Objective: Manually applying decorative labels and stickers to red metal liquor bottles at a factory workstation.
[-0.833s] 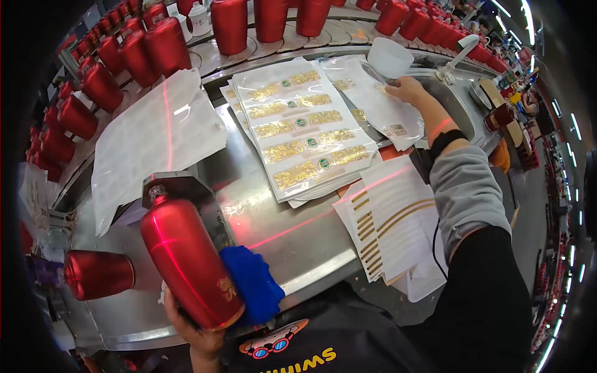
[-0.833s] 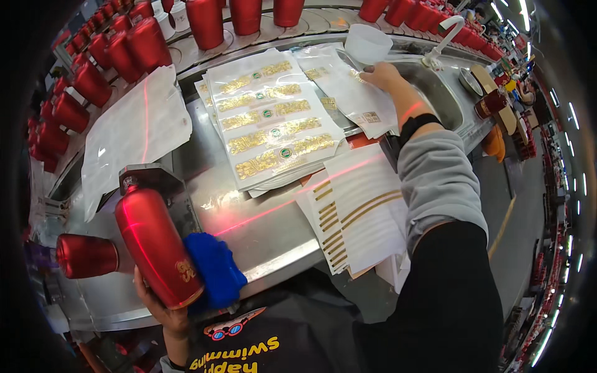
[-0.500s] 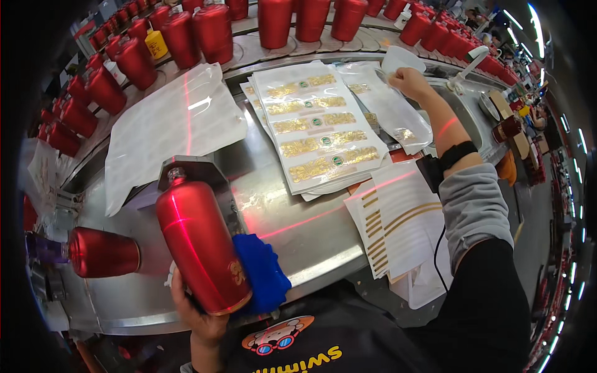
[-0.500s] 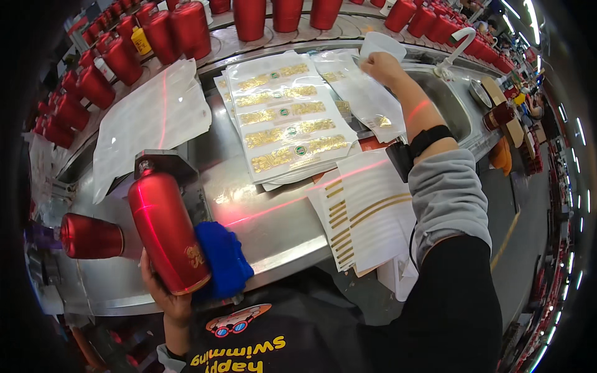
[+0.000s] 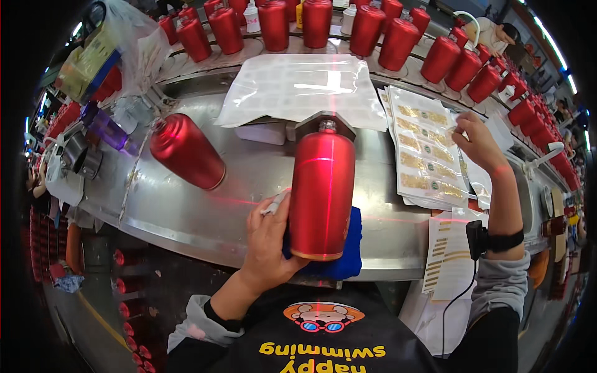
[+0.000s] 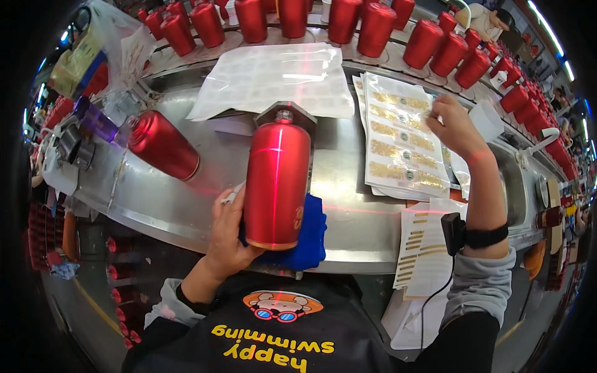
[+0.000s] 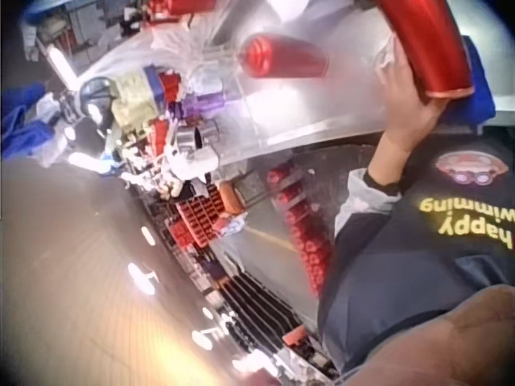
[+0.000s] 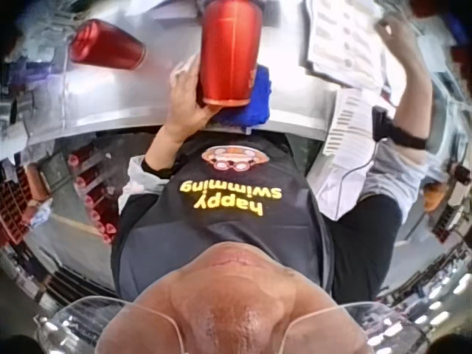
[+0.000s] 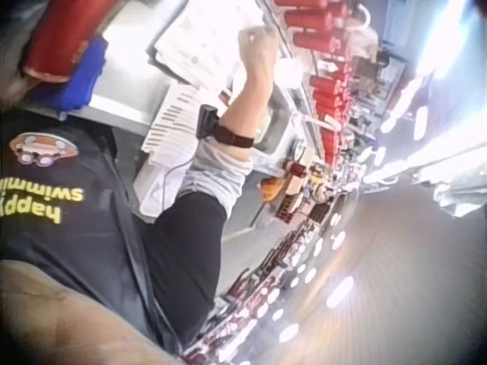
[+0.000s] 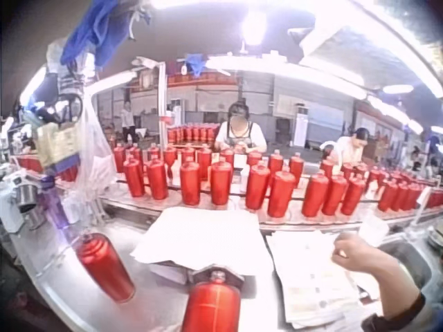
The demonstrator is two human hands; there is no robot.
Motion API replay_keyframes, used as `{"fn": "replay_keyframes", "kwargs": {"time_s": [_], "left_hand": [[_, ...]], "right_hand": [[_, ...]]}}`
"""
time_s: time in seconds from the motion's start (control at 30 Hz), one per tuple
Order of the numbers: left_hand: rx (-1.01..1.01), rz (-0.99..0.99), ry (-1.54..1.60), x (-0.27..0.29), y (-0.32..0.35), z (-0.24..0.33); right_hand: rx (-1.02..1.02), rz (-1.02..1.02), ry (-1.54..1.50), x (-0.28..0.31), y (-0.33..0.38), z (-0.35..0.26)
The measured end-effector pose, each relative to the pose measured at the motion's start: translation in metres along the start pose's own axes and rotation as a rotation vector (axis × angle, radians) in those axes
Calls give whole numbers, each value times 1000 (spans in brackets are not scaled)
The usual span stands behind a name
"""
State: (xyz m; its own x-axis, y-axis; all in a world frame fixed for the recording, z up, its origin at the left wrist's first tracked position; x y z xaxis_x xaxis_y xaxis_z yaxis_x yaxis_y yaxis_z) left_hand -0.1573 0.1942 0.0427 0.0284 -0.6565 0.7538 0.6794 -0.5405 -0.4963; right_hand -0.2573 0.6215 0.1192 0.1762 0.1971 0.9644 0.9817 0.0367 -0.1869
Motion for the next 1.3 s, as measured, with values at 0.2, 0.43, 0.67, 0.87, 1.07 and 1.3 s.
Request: {"fn": "replay_keyframes", "kwargs": {"time_s": [0.2, 0.43, 0.67, 0.87, 1.07, 1.3], "left_hand": [[-47, 53, -72, 9, -5, 7], [2, 8, 342, 15, -2, -5], [369, 128, 721, -6, -58, -29], [376, 133, 901, -14, -67, -28], [413, 162, 1043, -17, -71, -33], [402, 219, 1048, -16, -69, -35]], "right_hand": [[559, -129, -315, 45, 26, -190], [460, -152, -299, -1, 24, -248], [431, -127, -373, -13, 20, -242], [313, 287, -513, -13, 36, -231], [233, 312, -510, -38, 83, -244], [228, 249, -553, -55, 83, -240]]}}
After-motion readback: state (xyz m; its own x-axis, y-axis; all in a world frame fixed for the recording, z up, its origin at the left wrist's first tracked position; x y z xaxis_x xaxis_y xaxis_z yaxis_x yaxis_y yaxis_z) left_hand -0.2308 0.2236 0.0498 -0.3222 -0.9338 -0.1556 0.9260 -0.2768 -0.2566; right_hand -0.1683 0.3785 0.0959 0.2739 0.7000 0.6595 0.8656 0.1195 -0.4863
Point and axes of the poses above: each hand's wrist, its own y-axis away from the middle knuckle, its own x-axis out of the back of the hand, z = x × y, the point moved 4 cm from there along -y, towards the middle knuckle, and after that the axes turned 7 degrees about -x, right-handed, at the moved point
